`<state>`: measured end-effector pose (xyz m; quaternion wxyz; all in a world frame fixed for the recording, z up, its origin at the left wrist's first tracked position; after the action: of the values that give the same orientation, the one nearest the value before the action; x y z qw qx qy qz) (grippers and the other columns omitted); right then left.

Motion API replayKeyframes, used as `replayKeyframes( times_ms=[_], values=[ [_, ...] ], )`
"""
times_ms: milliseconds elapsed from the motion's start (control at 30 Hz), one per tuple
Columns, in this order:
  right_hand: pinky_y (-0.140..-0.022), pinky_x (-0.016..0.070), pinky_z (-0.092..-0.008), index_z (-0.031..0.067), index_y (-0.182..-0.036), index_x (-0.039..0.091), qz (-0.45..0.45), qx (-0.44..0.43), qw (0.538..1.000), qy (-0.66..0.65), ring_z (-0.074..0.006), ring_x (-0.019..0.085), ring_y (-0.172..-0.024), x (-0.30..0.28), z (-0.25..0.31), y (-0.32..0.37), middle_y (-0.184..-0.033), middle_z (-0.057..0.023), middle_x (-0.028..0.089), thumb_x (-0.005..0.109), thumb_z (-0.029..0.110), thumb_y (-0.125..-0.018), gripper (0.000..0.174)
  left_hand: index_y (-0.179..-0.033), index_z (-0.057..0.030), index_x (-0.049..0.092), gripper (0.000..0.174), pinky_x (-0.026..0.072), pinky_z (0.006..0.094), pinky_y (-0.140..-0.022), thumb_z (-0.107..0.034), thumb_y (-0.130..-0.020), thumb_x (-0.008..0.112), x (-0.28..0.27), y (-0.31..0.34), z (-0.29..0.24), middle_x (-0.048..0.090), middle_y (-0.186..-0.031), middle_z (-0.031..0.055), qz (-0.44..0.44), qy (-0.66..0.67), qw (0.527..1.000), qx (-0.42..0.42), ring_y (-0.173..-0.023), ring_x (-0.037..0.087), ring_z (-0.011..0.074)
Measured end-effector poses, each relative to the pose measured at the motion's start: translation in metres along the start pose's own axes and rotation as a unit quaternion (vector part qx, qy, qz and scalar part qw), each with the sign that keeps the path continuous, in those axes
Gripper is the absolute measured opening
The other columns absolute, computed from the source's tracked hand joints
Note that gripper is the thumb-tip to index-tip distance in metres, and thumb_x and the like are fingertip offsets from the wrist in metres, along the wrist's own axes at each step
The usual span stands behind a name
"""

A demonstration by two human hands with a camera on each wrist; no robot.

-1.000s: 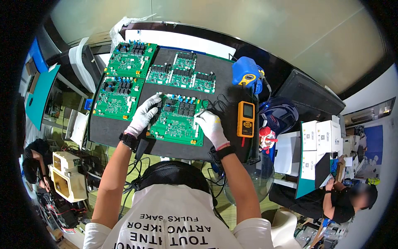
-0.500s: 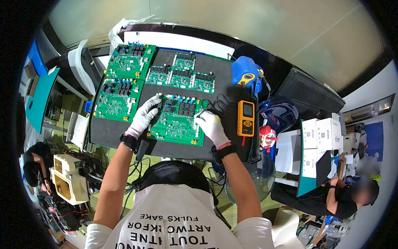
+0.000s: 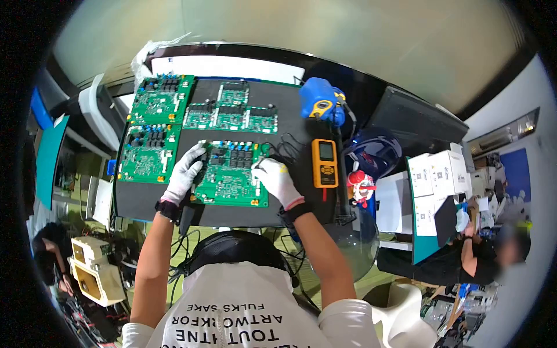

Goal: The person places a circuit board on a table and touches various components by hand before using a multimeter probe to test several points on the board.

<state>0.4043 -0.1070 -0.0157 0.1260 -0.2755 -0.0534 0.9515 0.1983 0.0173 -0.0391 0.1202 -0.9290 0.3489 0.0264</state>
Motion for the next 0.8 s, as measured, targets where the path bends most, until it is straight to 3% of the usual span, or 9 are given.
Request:
replayKeyframes(
  times_ms=[167,367,567,800],
  values=[
    [-0.066,0.0461,-0.0335,0.0005,-0.084,0.062,0.004,0.016,1.0,0.008,-0.0274,0.06,-0.074,0.0,-0.005,0.0,-0.079,-0.0131,0.061,0.061,0.013,-0.077,0.014,-0.119,-0.0001,0.052,0.034,0.0263,0.0304,-0.104,-0.004,-0.086,0.052,0.001,0.0,0.002,0.04,-0.135,0.012,-0.005,0.005,1.0,-0.023,-0.126,0.036,0.0214],
    [-0.066,0.0455,-0.0316,0.0,-0.086,0.062,0.016,0.052,0.998,-0.01,-0.0238,0.059,-0.073,0.002,-0.007,0.001,-0.079,-0.0121,0.06,0.06,0.012,-0.079,0.014,-0.12,-0.0003,0.052,0.035,0.0246,0.0315,-0.104,-0.009,-0.086,0.054,0.0,0.0,0.002,0.04,-0.135,0.0124,0.005,-0.011,1.0,-0.004,-0.127,0.034,0.0221],
    [-0.067,0.0456,-0.0314,-0.0001,-0.087,0.062,0.005,0.023,1.0,0.015,-0.024,0.06,-0.074,0.001,-0.007,0.002,-0.08,-0.0128,0.061,0.06,0.011,-0.079,0.014,-0.12,-0.002,0.053,0.035,0.0254,0.0308,-0.104,-0.004,-0.085,0.053,0.001,-0.001,0.004,0.04,-0.135,0.0121,0.005,-0.017,1.0,-0.017,-0.127,0.035,0.022],
    [-0.069,0.0459,-0.031,0.0001,-0.089,0.063,0.002,0.058,0.997,-0.044,-0.0245,0.061,-0.077,0.002,-0.019,0.005,-0.082,-0.0136,0.062,0.061,0.012,-0.079,0.016,-0.12,-0.0021,0.053,0.034,0.0263,0.0309,-0.104,-0.005,-0.085,0.053,0.0,-0.001,0.007,0.04,-0.136,0.0122,0.008,-0.012,1.0,-0.014,-0.127,0.035,0.022]
  ],
)
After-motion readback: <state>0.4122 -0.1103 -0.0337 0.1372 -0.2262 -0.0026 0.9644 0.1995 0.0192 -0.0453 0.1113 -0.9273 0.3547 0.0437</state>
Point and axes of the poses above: each hand's wrist, its own y-axis away from the middle knuckle, its own x-axis out of the palm, z = x × y, the point moved 8 cm from there along -y, towards the middle knuckle
